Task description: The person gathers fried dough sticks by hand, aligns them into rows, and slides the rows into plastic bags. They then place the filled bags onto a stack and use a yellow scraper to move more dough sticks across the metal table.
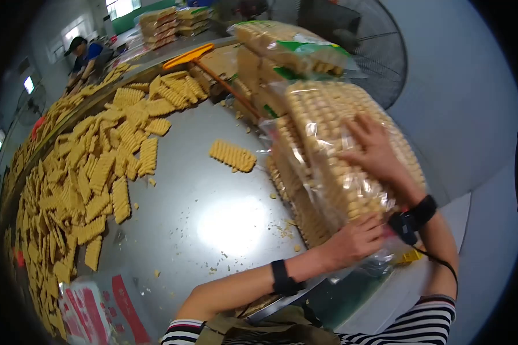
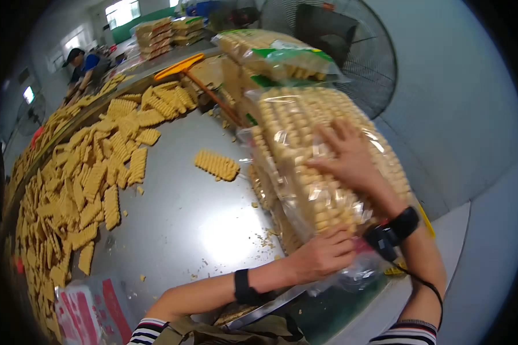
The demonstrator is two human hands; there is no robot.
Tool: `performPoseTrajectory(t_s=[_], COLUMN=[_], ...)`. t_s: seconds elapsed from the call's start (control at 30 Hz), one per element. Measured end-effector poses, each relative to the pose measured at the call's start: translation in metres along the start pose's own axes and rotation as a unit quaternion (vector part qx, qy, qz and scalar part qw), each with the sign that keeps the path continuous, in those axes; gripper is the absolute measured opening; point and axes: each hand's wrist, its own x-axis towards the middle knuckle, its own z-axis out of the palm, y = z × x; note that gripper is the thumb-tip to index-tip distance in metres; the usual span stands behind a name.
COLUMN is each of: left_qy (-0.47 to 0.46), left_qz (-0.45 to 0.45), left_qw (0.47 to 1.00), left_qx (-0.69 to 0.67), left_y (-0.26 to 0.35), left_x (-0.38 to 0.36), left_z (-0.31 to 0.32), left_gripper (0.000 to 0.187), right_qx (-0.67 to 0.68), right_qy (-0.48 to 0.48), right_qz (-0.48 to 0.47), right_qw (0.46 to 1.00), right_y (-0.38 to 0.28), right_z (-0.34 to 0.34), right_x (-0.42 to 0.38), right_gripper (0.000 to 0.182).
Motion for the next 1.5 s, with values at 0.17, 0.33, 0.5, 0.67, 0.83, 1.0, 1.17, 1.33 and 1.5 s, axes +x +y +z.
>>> performPoseTrajectory(t_s=[0.17, 0.33, 0.5, 0.67, 0.83, 1.0, 1.17, 1.33, 1.5], left_qy=[-0.03, 0.044, -0.046, -0.149, -0.145, -0.03, 0.03, 0.108, 0.124], left_qz=[-0.04, -0.265, -0.317, -0.41, -0.561, -0.665, -0.747, -0.777, -0.757], left_qw=[0.999, 0.963, 0.947, 0.89, 0.79, 0.682, 0.56, 0.52, 0.48], left_qx=[-0.015, 0.006, 0.023, 0.129, 0.201, 0.302, 0.359, 0.337, 0.425], left_y=[0.004, -0.001, 0.013, 0.056, 0.15, 0.293, 0.391, 0.395, 0.336], left_x=[0.0, -0.049, -0.105, -0.179, -0.233, -0.262, -0.359, -0.467, -0.554], left_z=[0.003, 0.008, -0.021, -0.137, -0.301, -0.442, -0.53, -0.594, -0.627], left_gripper=[0.063, 0.089, 0.073, 0.048, 0.04, 0.036, 0.036, 0.036, 0.054], right_qx=[0.064, 0.036, 0.024, 0.012, 0.093, 0.115, 0.143, 0.244, 0.233], right_qy=[-0.073, -0.075, -0.096, -0.142, -0.141, -0.248, -0.228, -0.159, -0.053], right_qz=[-0.001, -0.015, -0.003, 0.043, -0.069, -0.221, -0.363, -0.381, -0.399], right_qw=[0.995, 0.996, 0.995, 0.989, 0.983, 0.936, 0.892, 0.877, 0.885], right_y=[0.081, 0.049, 0.022, 0.027, -0.124, -0.305, -0.527, -0.737, -0.87], right_z=[-0.013, -0.018, -0.025, -0.06, -0.089, -0.02, 0.096, 0.189, 0.256], right_x=[0.004, 0.002, -0.003, 0.025, 0.077, 0.144, 0.205, 0.245, 0.281], right_gripper=[0.081, 0.079, 0.074, 0.052, 0.047, 0.049, 0.061, 0.059, 0.063])
